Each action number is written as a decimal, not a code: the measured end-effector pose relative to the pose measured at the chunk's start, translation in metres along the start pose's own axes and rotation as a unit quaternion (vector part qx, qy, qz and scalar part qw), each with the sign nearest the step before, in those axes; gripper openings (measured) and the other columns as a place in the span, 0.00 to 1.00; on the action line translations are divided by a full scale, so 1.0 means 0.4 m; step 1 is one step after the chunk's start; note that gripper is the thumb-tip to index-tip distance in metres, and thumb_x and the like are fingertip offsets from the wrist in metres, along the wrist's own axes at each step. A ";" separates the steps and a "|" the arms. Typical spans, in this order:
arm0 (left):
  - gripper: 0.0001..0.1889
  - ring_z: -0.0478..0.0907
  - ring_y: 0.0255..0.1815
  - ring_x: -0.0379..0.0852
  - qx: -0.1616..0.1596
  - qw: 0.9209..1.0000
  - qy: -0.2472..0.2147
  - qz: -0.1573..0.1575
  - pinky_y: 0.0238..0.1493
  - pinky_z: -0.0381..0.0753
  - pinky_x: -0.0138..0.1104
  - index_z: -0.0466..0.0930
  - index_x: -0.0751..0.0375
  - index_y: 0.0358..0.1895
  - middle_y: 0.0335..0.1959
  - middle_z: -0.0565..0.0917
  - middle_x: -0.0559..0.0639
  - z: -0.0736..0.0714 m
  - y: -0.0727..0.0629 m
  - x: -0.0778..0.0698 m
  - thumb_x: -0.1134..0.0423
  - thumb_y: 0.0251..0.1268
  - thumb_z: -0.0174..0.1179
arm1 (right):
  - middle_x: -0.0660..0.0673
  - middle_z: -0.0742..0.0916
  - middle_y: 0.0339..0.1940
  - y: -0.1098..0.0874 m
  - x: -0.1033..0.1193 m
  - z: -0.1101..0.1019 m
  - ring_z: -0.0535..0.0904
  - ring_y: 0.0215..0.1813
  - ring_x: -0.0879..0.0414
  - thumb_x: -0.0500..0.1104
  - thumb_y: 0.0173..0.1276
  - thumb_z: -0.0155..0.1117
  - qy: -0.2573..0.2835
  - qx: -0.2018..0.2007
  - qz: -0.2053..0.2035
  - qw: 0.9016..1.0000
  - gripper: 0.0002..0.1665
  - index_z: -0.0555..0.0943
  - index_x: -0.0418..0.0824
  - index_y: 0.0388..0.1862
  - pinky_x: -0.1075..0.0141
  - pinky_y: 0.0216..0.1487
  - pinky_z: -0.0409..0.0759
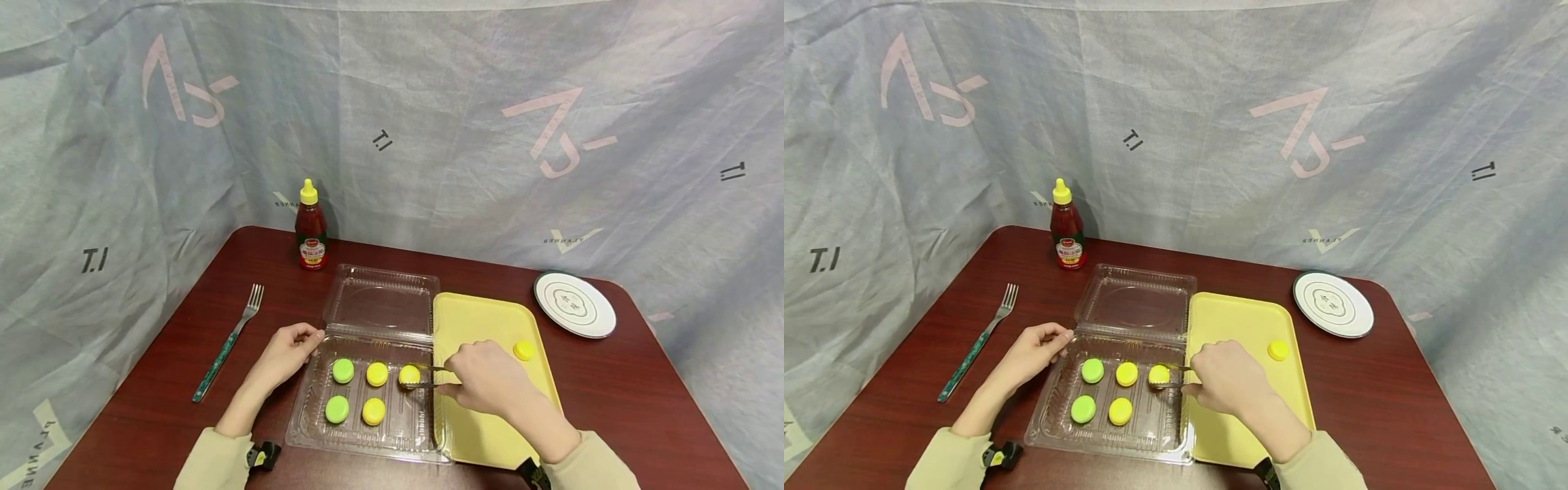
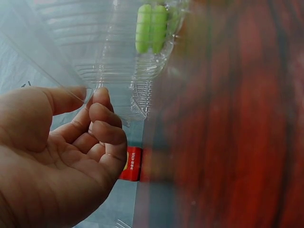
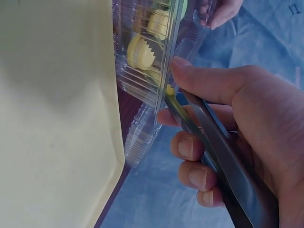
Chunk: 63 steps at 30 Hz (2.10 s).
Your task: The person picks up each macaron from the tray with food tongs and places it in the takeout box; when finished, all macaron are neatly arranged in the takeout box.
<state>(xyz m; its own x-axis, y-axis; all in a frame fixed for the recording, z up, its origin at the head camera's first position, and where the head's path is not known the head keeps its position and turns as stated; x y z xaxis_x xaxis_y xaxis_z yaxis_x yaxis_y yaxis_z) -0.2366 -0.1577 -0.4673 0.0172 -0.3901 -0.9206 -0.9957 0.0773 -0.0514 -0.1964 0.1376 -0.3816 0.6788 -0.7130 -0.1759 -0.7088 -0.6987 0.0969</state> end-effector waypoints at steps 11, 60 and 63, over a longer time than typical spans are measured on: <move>0.11 0.74 0.25 0.45 -0.003 1.000 -0.002 0.002 0.28 0.73 0.33 0.82 0.66 0.39 0.24 0.79 0.49 0.000 0.001 0.000 0.61 0.75 0.57 | 0.58 0.66 0.10 0.005 0.010 -0.012 0.60 0.15 0.61 0.62 0.53 0.77 -0.005 -0.004 0.003 1.000 0.30 0.68 0.52 0.10 0.62 0.17 0.68; 0.11 0.74 0.25 0.45 -0.002 1.000 -0.001 0.000 0.29 0.73 0.33 0.82 0.66 0.39 0.24 0.80 0.49 0.000 0.000 0.001 0.60 0.75 0.58 | 0.58 0.64 0.09 -0.005 -0.002 -0.027 0.61 0.14 0.62 0.65 0.52 0.75 0.001 -0.016 0.014 1.000 0.28 0.70 0.52 0.12 0.63 0.16 0.66; 0.11 0.74 0.25 0.45 -0.002 1.000 -0.002 -0.001 0.29 0.73 0.33 0.82 0.65 0.39 0.24 0.79 0.49 0.000 0.001 0.002 0.60 0.75 0.58 | 0.59 0.65 0.10 -0.010 -0.009 -0.034 0.63 0.14 0.61 0.65 0.53 0.75 0.009 -0.020 0.012 1.000 0.27 0.71 0.53 0.13 0.62 0.16 0.66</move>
<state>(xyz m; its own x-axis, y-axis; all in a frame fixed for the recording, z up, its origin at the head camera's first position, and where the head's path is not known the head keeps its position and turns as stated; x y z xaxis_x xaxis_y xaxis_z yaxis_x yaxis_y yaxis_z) -0.2370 -0.1580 -0.4681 0.0202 -0.3871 -0.9218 -0.9960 0.0724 -0.0522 -0.1935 0.1423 -0.3681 0.6649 -0.7307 -0.1550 -0.7174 -0.6825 0.1398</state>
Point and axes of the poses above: each hand's wrist, its own y-axis towards the middle knuckle, its own z-axis out of the palm, x = y × z, the point moved 6 cm from there along y, towards the middle knuckle
